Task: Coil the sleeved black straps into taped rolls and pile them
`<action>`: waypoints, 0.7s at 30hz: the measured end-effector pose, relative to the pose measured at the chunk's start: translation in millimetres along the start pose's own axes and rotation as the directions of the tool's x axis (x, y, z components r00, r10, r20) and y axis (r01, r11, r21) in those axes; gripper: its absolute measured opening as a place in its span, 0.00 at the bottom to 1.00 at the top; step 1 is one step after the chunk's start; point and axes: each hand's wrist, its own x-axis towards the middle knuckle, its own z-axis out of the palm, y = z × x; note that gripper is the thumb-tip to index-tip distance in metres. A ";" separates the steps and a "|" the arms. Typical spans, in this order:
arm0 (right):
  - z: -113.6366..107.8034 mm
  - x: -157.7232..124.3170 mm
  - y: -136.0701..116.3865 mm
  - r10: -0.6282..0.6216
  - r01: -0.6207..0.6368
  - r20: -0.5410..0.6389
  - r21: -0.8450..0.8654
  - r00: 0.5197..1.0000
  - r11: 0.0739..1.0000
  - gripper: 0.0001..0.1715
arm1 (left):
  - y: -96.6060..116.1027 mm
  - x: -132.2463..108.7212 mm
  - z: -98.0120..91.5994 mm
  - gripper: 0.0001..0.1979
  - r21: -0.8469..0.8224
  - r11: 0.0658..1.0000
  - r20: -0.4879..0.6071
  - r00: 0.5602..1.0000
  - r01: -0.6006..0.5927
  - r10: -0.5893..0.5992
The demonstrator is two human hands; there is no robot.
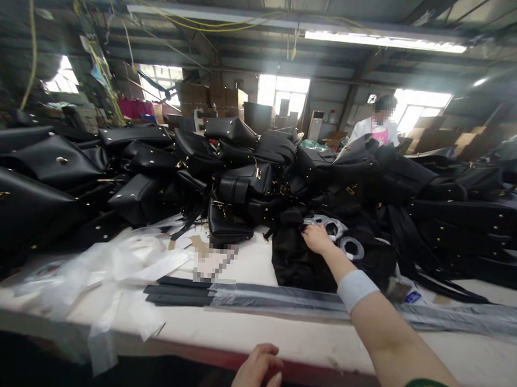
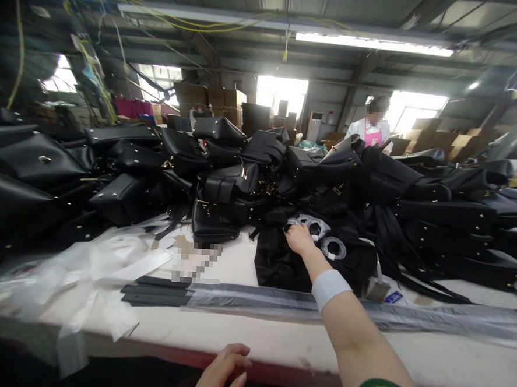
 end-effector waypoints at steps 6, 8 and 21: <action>-2.2 -34.8 -7.4 0.084 -0.080 -0.046 0.083 0.995 0.993 0.21 | 18.6 3.3 -21.8 0.09 -0.034 0.989 -0.022 0.989 0.145 -0.146; 3.2 -65.3 -23.8 0.032 -0.027 -0.020 0.179 0.999 0.984 0.22 | 16.7 8.0 -25.1 0.09 -0.043 0.985 -0.029 0.985 0.166 -0.167; 32.2 -150.5 -70.2 -0.189 0.168 0.133 0.155 0.973 0.974 0.10 | 17.4 14.3 -29.7 0.08 0.153 0.988 -0.073 0.997 -0.005 0.016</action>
